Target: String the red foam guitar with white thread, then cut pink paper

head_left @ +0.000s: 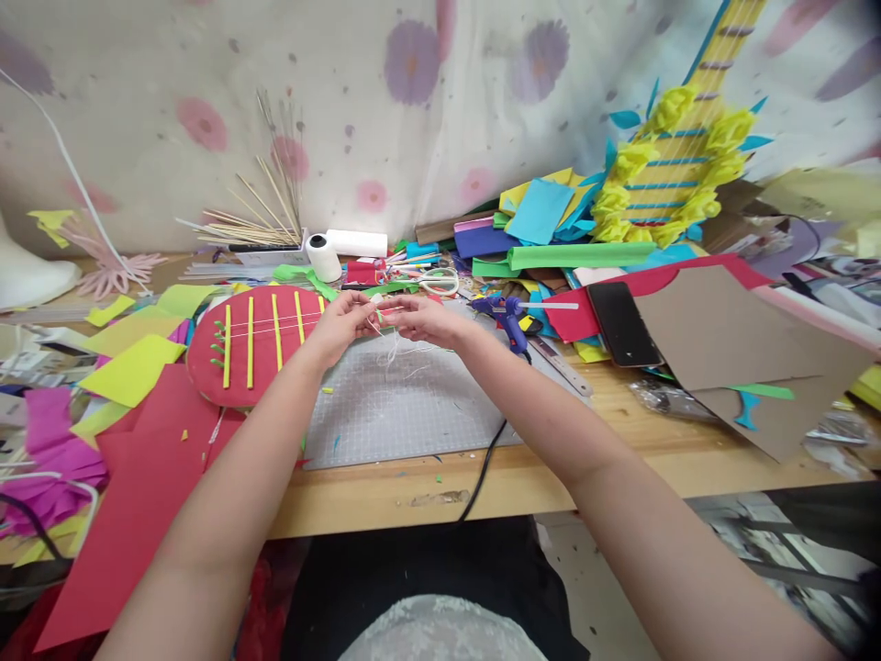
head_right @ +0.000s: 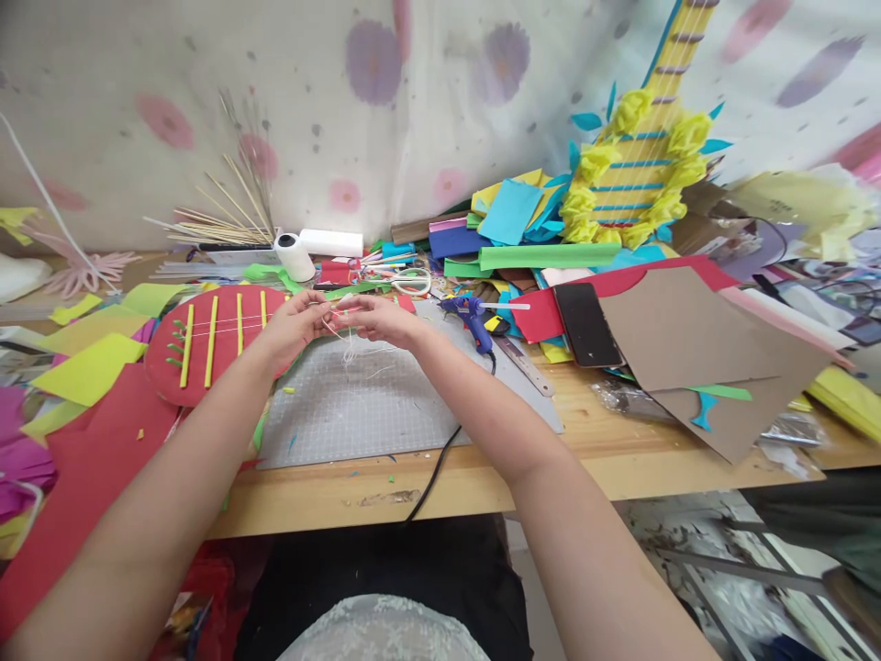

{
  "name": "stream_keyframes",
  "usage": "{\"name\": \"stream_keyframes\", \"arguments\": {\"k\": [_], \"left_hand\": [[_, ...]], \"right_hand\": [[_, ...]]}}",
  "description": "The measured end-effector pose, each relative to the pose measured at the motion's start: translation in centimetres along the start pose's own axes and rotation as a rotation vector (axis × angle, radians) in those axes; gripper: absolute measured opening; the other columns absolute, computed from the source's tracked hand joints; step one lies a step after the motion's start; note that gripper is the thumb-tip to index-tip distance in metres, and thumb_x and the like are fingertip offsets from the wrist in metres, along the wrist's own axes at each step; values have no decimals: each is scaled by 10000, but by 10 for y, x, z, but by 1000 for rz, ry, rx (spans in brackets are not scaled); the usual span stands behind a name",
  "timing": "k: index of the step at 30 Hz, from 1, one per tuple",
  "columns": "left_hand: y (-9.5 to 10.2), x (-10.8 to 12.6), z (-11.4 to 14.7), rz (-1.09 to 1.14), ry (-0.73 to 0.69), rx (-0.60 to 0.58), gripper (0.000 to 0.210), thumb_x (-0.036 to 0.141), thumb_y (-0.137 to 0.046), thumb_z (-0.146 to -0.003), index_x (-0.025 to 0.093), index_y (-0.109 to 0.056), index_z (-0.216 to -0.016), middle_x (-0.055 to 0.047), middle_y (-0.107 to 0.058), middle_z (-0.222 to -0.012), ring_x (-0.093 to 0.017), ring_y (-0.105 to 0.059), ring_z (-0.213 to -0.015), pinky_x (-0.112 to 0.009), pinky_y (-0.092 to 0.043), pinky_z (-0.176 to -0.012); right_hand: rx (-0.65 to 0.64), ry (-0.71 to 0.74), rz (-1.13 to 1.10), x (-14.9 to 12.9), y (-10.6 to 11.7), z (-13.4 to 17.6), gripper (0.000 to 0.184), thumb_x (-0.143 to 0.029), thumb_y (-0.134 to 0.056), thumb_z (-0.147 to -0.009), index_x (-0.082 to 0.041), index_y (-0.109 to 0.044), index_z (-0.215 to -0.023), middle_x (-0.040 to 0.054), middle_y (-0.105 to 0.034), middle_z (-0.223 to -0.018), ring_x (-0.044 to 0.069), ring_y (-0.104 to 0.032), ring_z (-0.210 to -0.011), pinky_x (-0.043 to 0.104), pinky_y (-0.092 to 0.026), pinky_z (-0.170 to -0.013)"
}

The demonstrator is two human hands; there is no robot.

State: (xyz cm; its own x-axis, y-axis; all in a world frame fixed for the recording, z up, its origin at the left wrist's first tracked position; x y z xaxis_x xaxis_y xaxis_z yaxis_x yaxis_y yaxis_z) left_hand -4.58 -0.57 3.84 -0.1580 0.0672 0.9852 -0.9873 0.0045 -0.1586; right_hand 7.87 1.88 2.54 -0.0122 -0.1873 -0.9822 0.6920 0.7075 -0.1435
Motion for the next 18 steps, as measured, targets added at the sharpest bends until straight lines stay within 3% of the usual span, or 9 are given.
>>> {"name": "stream_keyframes", "arguments": {"k": [4, 8, 12, 15, 18], "left_hand": [[7, 1, 5, 251, 117, -50, 154, 128, -657, -724, 163, -520, -786, 70, -482, -545, -23, -401, -401, -150, -387, -440], [13, 12, 5, 166, 98, -69, 150, 123, -669, -715, 139, -547, -800, 55, -517, -570, 18, -246, -337, -122, -156, -334], [1, 19, 6, -55, 72, -88, 179, 180, -698, -697, 149, -554, -799, 32, -566, -622, -3, -329, -376, -139, -205, -367], [-2, 30, 6, -300, 7, -16, 183, 231, -712, -684, 159, -553, -739, 25, -565, -623, -54, -451, -476, -174, -315, -445], [11, 43, 5, -519, -39, 36, 191, 283, -719, -680, 156, -577, -686, 44, -495, -571, -55, -393, -475, -192, -285, -451]], "right_hand": [[-72, -13, -6, 2, 13, 12, 236, -239, -650, -774, -162, -599, -991, -55, -499, -645, 25, -279, -449, 171, -194, -386], [19, -8, 78, 0, 17, 21, 225, -218, -662, -757, -177, -610, -972, -11, -581, -787, 47, -443, -586, 154, -304, -448], [18, 85, -13, -5, -11, 13, 348, -168, -681, -726, -218, -567, -1051, 20, -609, -1052, 85, -557, -821, 167, -427, -579], [-33, 17, -81, 2, -29, 2, 232, -244, -662, -768, -192, -551, -965, -19, -588, -765, 50, -467, -550, 154, -308, -440], [-41, -9, -66, 5, -23, 3, 203, -347, -610, -826, -164, -526, -799, -102, -315, -500, 29, -201, -399, 169, -132, -381]]}}
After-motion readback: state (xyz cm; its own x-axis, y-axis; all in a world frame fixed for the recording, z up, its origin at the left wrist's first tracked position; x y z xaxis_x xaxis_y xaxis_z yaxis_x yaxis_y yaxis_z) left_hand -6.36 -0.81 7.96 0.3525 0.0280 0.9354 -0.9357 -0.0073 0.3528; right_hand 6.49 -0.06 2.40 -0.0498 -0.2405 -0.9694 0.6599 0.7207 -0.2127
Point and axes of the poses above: each hand's wrist, its own z-axis away from the middle knuckle, its own y-axis out of the back of the hand, x = y × z, the point moved 6 cm from there along -z, towards the middle knuckle
